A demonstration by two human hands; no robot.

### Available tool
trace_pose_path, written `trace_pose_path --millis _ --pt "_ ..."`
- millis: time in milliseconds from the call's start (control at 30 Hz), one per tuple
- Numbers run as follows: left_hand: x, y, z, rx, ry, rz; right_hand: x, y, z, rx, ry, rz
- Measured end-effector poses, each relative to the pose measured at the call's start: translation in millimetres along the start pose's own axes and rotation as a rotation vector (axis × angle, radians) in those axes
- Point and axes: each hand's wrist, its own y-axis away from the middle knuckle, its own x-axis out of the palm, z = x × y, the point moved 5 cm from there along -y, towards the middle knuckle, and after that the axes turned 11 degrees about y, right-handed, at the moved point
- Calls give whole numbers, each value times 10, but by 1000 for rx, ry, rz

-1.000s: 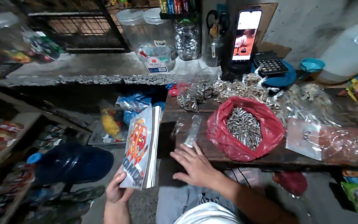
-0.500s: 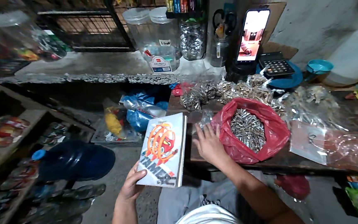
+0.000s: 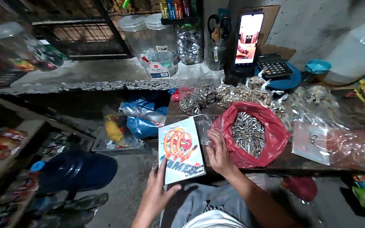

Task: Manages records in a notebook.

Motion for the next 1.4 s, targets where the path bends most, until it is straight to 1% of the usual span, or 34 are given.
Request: trace_pose_path --millis 100,267,333,467,567,633,733,800,900,967,1067,1200,1300,1400 --pt "-34 24 -29 129 -102 -115 16 6 1 -4 -8 9" --pt "22 -46 -41 276 -128 -47 18 25 -17 -1 -27 23" --pt "-4 -76 -37 300 -125 -47 23 28 -25 6 -30 25" --pt "-80 -75 -38 261 -65 -29 22 49 -44 29 -30 43" --pt "-134 -38 -53 237 4 -69 32 56 -67 43 -28 59" --pt "-173 28 -38 216 86 -148 41 67 -80 47 -36 62" --pt "-182 155 42 189 222 -350 61 92 -110 40 -71 56" --pt "-153 217 71 162 382 -406 64 88 -93 27 -83 50" --pt "-95 279 40 113 567 -438 56 31 38 -3 -61 70" --pt "-51 314 39 72 646 -459 69 -21 156 -13 -56 145" --pt "-18 362 34 12 706 -487 179 -93 343 -46 -57 333" --pt "-18 379 76 -31 767 -483 395 -88 583 -75 -48 557" --pt "-54 422 96 -128 851 -503 535 -64 726 -80 -53 742" --pt "-192 474 211 -92 990 -581 632 -40 801 -70 -22 897"
